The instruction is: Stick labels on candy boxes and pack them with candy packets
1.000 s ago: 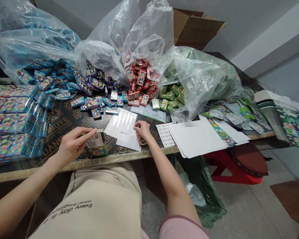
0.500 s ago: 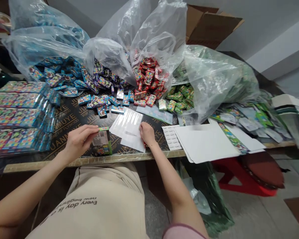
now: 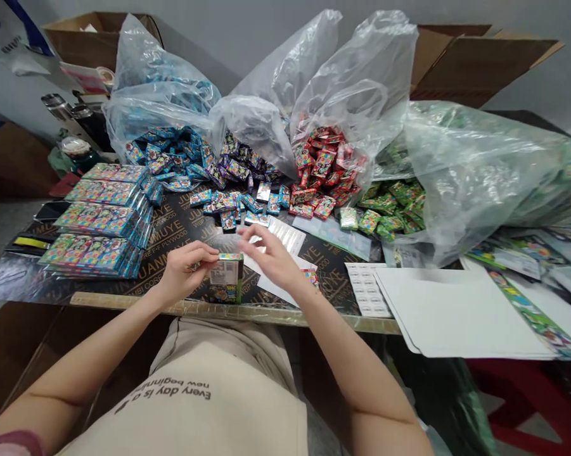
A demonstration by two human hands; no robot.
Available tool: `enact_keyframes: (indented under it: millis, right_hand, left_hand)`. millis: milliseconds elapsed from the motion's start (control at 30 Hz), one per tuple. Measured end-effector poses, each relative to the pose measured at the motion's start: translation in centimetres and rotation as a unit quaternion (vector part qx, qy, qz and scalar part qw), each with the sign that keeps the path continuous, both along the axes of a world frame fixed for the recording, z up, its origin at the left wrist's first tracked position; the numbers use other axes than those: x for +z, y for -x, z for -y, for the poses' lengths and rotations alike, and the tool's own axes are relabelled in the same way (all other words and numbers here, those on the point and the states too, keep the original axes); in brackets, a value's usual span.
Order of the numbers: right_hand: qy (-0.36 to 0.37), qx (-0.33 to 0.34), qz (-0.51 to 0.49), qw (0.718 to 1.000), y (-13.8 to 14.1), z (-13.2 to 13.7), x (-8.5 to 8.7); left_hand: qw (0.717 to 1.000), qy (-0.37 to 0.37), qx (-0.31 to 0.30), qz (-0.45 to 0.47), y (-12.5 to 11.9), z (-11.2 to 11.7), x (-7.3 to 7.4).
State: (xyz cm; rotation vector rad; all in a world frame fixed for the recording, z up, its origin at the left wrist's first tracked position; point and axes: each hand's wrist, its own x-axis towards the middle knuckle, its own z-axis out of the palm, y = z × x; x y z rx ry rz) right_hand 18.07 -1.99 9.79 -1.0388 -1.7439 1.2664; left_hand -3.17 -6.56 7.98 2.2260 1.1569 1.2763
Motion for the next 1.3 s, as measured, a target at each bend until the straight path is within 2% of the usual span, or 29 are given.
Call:
enact_keyframes:
  millis: [67,167,300,433,667,800,867,933,1033,1133,1233,1300]
  right_hand:
    - [0.026,0.055,-0.013,0.998,2.0,0.6,0.8]
    - [0.060,0.082,-0.022,0.995,3.4,0.8,0.5]
    - [0.077,0.081,-0.005,0.994,3.6,0.7,-0.1]
    - [0.052,0.067,0.013,0.996,3.8,0.8,0.0]
    - [0.055,0.021,-0.025,0.998,4.4,0.9,-0.8]
    - [0.140,-0.025,-0.125,0.982,4.9,1.0,-1.8]
    - [0.188,-0.040,-0.139,0.971,4.7,0.8,-2.6]
    - [0.203,-0.070,-0.146,0.966,4.2,0.7,-3.7]
    - [0.157,-0.127,-0.133,0.970,3.1,1.0,-5.8]
    - [0.159,-0.130,-0.085,0.975,2.2,2.0,-7.9]
    - [0.234,-0.122,-0.126,0.956,1.8,2.5,-9.2]
    - [0.236,-0.163,-0.163,0.944,1.5,2.2,-9.3]
  left_hand:
    - [1.000,-0.002,0.003,0.020,0.1,-0.1,0.0]
    - [1.000,-0.009,-0.005,0.023,0.2,-0.2,0.1]
    - [1.000,-0.013,-0.012,0.021,0.2,-0.1,0.2]
    - [1.000,-0.022,0.001,0.007,0.0,0.0,0.3]
    - [0.998,-0.056,0.034,-0.013,-0.5,0.2,-0.7]
    - [0.999,-0.013,0.043,-0.013,-0.6,0.2,-0.9]
    - [0.998,0.035,0.038,-0.018,-0.3,-0.1,-0.7]
    - [0.995,0.090,0.038,-0.010,0.5,-0.7,-0.4]
    - [0.979,0.145,0.116,0.088,2.5,-1.9,-0.4]
    - [0.932,0.143,0.212,0.257,4.6,-2.7,-1.4]
    - [0.894,0.150,0.227,0.355,5.6,-2.3,-3.3]
    - [0.893,0.190,0.214,0.347,5.7,-1.4,-4.4]
